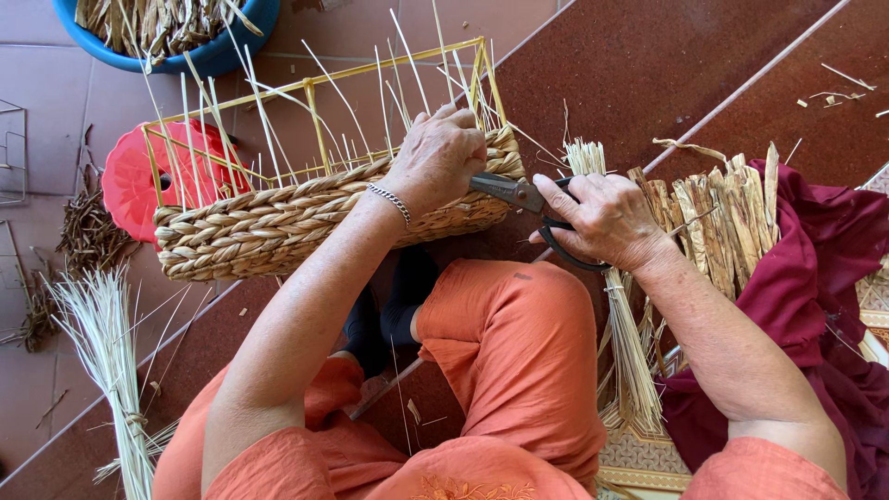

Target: The person weaves dried plant fibers into a rectangular basket using a metal frame. They interlace the fibers by hand and then use shears to trim the excess strands along the edges and frame.

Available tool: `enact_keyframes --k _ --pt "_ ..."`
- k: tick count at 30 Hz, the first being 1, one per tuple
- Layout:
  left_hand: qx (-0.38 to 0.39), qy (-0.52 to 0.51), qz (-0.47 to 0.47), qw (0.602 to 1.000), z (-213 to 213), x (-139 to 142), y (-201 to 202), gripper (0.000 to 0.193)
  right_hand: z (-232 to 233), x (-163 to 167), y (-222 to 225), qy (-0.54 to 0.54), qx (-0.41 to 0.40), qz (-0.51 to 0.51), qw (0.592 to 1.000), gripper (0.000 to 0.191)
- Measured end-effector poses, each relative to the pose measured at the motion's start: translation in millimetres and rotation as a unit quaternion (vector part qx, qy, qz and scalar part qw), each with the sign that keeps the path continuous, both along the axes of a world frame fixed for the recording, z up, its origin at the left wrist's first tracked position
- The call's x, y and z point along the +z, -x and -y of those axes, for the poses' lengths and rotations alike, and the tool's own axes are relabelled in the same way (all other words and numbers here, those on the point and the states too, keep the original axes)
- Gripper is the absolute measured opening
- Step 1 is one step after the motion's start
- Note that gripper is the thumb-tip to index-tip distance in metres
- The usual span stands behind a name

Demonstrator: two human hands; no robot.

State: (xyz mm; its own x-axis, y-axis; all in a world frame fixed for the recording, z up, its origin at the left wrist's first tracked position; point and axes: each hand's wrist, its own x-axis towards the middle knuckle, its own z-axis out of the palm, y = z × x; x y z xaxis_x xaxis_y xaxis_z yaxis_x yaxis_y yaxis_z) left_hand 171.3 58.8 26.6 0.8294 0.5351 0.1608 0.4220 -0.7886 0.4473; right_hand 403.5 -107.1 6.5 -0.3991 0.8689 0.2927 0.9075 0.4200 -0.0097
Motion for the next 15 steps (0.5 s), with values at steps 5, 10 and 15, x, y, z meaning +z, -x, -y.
enact_keyframes --k 5,10,15 --pt "0.062 0.028 0.028 0.997 -9.5 3.4 2.5 0.007 6.5 -17.6 -6.6 0.010 -0.009 -0.002 1.000 0.071" --pt "0.122 0.082 0.112 0.983 -23.4 10.1 16.1 0.005 30.9 -26.9 -12.9 -0.012 -0.079 -0.227 0.971 0.071" --pt "0.062 0.013 -0.034 0.997 -13.9 -12.4 -10.5 0.019 52.9 -20.6 -22.7 0.026 -0.168 -0.255 0.952 0.070"
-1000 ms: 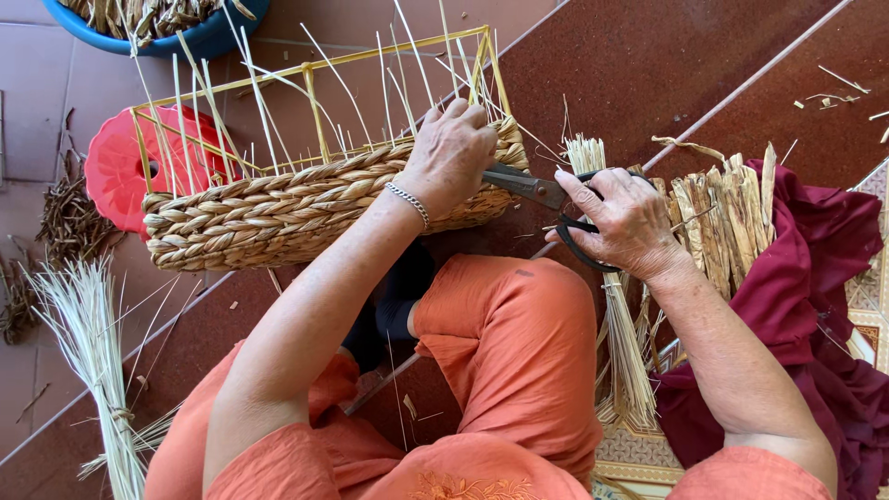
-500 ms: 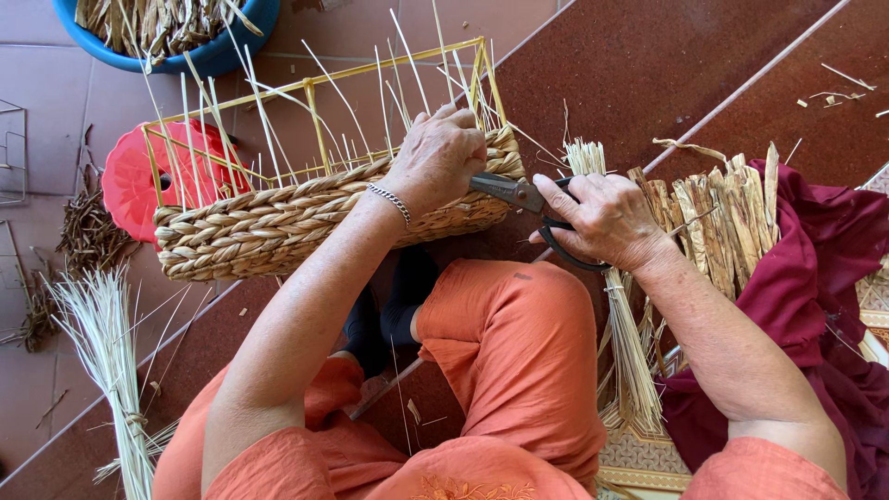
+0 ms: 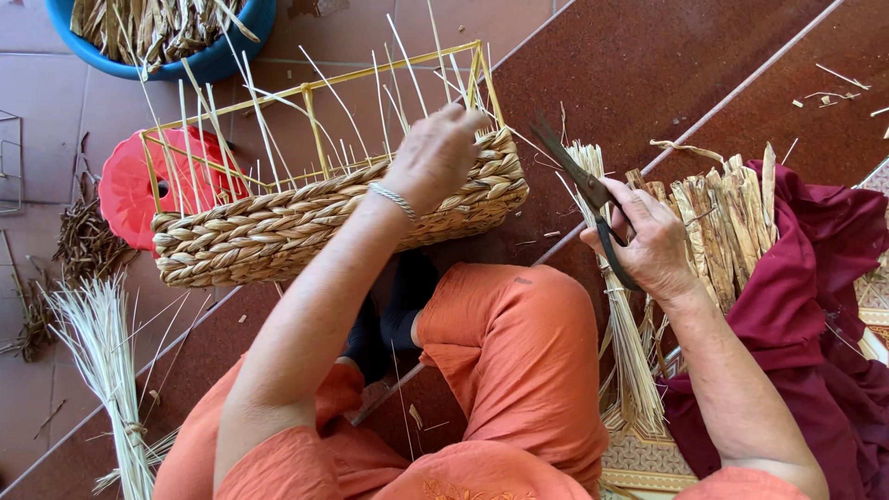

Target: The person weaves dried plant fibers into a rectangular basket using a metal frame. They interlace the fibers by hand and then use shears to trim the excess strands along the edges and frame.

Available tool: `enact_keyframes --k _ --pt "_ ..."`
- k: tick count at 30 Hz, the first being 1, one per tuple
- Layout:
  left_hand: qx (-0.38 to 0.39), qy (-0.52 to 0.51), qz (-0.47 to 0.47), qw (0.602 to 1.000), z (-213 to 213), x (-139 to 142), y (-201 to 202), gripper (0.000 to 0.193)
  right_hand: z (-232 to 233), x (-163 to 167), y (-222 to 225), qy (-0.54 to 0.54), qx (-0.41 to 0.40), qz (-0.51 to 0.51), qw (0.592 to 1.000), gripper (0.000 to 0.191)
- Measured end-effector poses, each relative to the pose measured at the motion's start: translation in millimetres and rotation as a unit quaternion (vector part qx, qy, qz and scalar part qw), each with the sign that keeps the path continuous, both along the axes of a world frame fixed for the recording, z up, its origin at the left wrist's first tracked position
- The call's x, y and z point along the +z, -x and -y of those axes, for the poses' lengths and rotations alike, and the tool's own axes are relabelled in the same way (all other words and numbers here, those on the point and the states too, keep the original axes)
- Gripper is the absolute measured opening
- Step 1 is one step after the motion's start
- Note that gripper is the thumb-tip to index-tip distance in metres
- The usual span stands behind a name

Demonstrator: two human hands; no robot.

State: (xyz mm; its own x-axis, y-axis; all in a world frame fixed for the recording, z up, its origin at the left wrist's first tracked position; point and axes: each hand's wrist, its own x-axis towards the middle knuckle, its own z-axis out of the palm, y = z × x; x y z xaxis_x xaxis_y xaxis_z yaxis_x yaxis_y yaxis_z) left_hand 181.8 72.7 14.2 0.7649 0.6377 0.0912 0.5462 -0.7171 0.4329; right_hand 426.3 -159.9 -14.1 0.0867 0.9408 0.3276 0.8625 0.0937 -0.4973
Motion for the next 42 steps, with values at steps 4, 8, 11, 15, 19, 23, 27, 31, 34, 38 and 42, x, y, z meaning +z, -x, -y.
enact_keyframes --k 4,8,11,15,19,23,27,31,34,38,42 --pt "-0.083 -0.079 -0.076 0.991 1.0 -19.0 -28.1 0.006 4.3 7.2 -6.3 0.026 -0.014 0.047 0.998 0.073" --pt "-0.053 -0.037 -0.082 0.995 -10.5 -13.6 -30.2 0.007 3.5 12.7 -7.5 0.033 0.011 0.141 0.989 0.074" --pt "-0.050 0.006 -0.048 0.998 -14.2 1.8 -21.2 0.010 -6.2 15.4 -1.8 0.005 0.048 0.185 0.982 0.072" --pt "-0.045 0.050 -0.058 0.996 -10.3 21.6 -16.1 0.015 -34.8 19.0 12.9 -0.027 0.087 0.213 0.973 0.073" --pt "-0.040 0.082 -0.071 0.993 -9.3 29.6 -15.5 0.017 -59.2 23.7 28.0 -0.050 0.104 0.250 0.961 0.073" --pt "-0.056 0.057 -0.030 0.996 -12.9 22.2 -11.0 0.014 -65.7 27.8 34.3 -0.018 0.107 0.273 0.956 0.072" --pt "-0.047 0.040 0.007 0.998 -16.2 6.1 -10.1 0.013 -65.8 24.5 33.3 -0.026 0.125 0.272 0.954 0.070" --pt "-0.027 0.009 -0.018 0.999 -18.2 -1.6 -12.5 0.009 -65.9 15.8 30.5 -0.012 0.134 0.283 0.950 0.070" --pt "-0.010 -0.012 0.112 0.994 -15.7 5.5 -0.2 0.010 -63.7 10.5 26.3 -0.043 0.134 0.263 0.954 0.068" --pt "0.040 0.096 0.219 0.970 15.0 13.4 43.6 0.002 -53.9 8.3 9.9 -0.055 0.106 0.195 0.973 0.073" --pt "0.105 0.325 0.269 0.901 75.0 -14.4 75.5 0.011 -40.5 5.6 -11.6 -0.080 0.073 0.228 0.968 0.073"
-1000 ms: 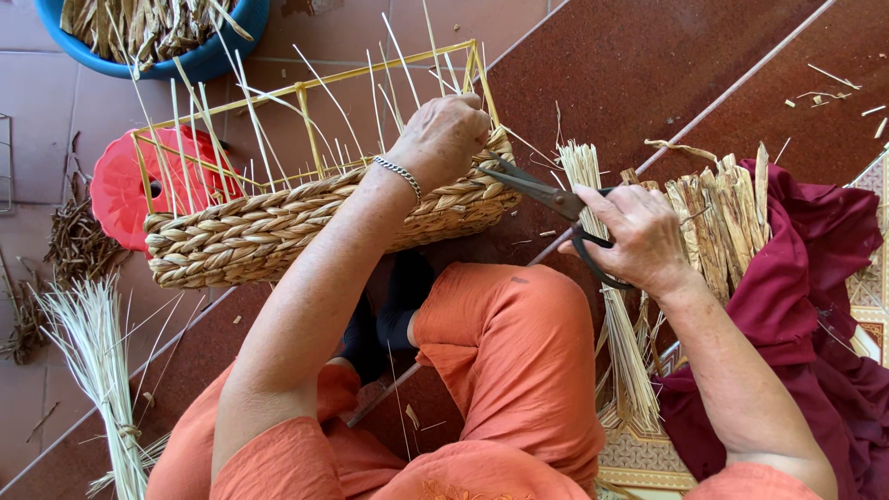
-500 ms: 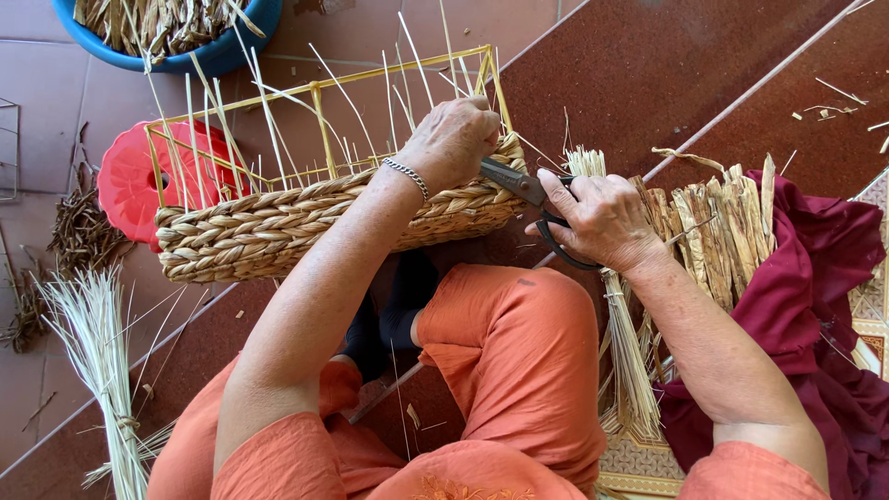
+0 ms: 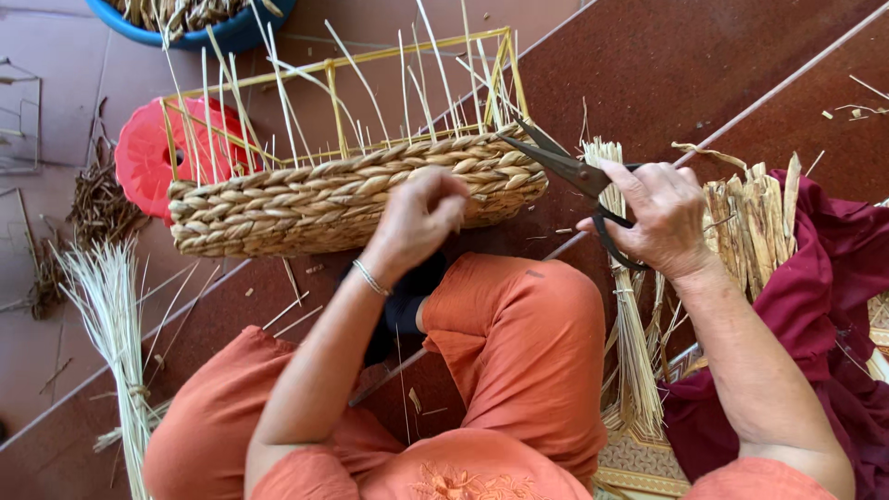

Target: The person weaves dried plant fibers into a rectangular basket using a metal frame. They interlace the fibers by hand and then use shears to trim the excess strands along the edges and frame.

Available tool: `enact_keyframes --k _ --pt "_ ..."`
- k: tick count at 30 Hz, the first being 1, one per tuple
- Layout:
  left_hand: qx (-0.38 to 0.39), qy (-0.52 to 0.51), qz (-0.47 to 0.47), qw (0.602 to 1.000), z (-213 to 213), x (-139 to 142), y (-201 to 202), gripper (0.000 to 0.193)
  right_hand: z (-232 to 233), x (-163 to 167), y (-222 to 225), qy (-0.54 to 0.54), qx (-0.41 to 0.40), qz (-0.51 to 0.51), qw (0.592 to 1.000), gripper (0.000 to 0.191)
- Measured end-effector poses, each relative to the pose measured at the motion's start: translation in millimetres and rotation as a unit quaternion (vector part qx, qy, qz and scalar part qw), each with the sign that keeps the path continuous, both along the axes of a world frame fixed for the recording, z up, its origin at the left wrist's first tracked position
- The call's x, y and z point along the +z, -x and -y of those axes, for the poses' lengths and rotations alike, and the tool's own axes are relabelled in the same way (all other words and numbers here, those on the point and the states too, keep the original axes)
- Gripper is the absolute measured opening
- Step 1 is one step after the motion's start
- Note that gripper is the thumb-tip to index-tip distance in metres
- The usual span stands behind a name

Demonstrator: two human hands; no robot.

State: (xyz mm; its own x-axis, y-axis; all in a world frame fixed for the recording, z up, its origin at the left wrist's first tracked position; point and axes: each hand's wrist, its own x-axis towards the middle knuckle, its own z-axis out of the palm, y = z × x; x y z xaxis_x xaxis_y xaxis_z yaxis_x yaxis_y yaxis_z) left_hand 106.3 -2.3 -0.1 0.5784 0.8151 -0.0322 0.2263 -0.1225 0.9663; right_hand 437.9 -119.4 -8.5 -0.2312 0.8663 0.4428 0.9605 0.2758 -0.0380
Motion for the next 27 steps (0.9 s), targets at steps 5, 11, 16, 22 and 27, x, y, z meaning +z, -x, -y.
enact_keyframes --k 5,11,16,22,27 --pt "0.151 0.373 0.207 0.891 51.9 -60.8 -25.5 0.019 11.3 -2.5 -16.7 -0.015 0.018 0.063 0.998 0.079" --pt "0.265 0.462 0.358 0.767 59.1 -81.4 -64.5 0.019 26.7 11.4 -27.2 -0.018 0.013 0.100 0.995 0.075" --pt "0.314 0.441 0.390 0.744 59.1 -77.6 -79.7 0.013 23.3 16.0 -24.6 -0.027 0.027 0.111 0.993 0.069" --pt "0.309 0.430 0.402 0.747 69.2 -70.6 -68.4 0.007 5.1 15.1 -13.7 -0.023 0.078 0.119 0.990 0.062" --pt "0.306 0.431 0.403 0.747 75.2 -61.9 -59.3 0.005 -5.1 12.4 -1.0 -0.025 0.117 0.120 0.986 0.054"
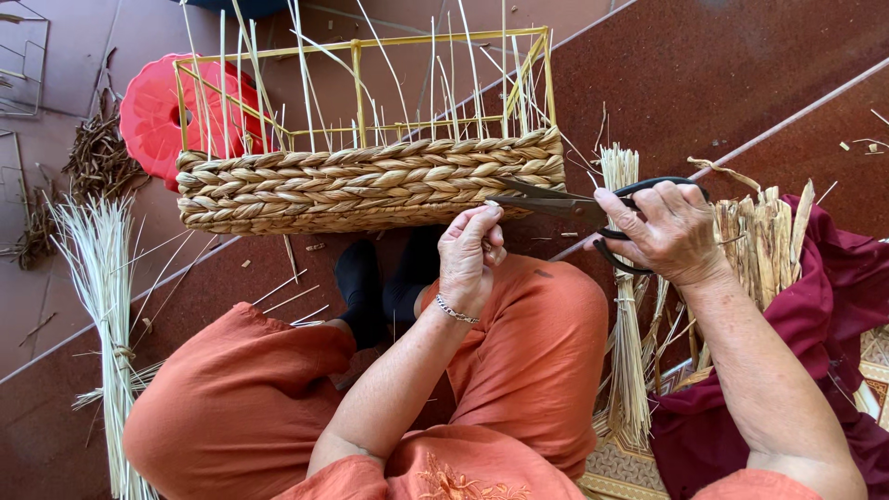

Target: The person weaves dried plant fibers into a rectangular basket using a metal frame. They interlace the fibers by hand and then use shears to trim the excess strands along the edges and frame.

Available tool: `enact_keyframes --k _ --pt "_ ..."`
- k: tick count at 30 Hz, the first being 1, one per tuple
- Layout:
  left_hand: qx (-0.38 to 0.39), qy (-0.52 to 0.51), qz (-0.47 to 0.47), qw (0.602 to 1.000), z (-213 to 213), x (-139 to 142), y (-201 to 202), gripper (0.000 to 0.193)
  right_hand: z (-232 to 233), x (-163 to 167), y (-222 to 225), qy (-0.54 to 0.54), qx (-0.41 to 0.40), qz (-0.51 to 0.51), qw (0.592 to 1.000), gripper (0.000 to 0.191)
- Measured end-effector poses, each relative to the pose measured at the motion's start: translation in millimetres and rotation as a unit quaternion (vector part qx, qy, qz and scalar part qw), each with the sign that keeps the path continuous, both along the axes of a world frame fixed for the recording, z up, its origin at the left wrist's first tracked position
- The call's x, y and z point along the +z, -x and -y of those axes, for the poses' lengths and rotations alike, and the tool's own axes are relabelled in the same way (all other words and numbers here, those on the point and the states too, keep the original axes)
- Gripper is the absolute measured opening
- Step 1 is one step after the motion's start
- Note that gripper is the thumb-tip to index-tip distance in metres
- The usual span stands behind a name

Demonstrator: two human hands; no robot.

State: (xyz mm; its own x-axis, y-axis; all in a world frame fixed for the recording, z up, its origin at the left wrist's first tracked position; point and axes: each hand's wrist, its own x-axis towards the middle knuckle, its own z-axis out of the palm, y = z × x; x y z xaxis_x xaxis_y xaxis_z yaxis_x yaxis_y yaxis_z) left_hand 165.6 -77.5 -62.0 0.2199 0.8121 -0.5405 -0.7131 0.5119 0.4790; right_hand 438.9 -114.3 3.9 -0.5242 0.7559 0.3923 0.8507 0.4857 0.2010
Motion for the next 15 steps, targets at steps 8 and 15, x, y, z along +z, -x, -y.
enact_keyframes --k 8,15 --pt "0.003 -0.008 0.001 1.000 -0.1 9.1 11.5 0.003 1.9 -3.5 -4.6 -0.002 0.012 0.004 1.000 0.059" --pt "-0.001 -0.007 -0.005 1.000 1.8 10.1 11.1 0.006 -0.8 -6.8 4.0 0.006 0.028 0.003 1.000 0.056"
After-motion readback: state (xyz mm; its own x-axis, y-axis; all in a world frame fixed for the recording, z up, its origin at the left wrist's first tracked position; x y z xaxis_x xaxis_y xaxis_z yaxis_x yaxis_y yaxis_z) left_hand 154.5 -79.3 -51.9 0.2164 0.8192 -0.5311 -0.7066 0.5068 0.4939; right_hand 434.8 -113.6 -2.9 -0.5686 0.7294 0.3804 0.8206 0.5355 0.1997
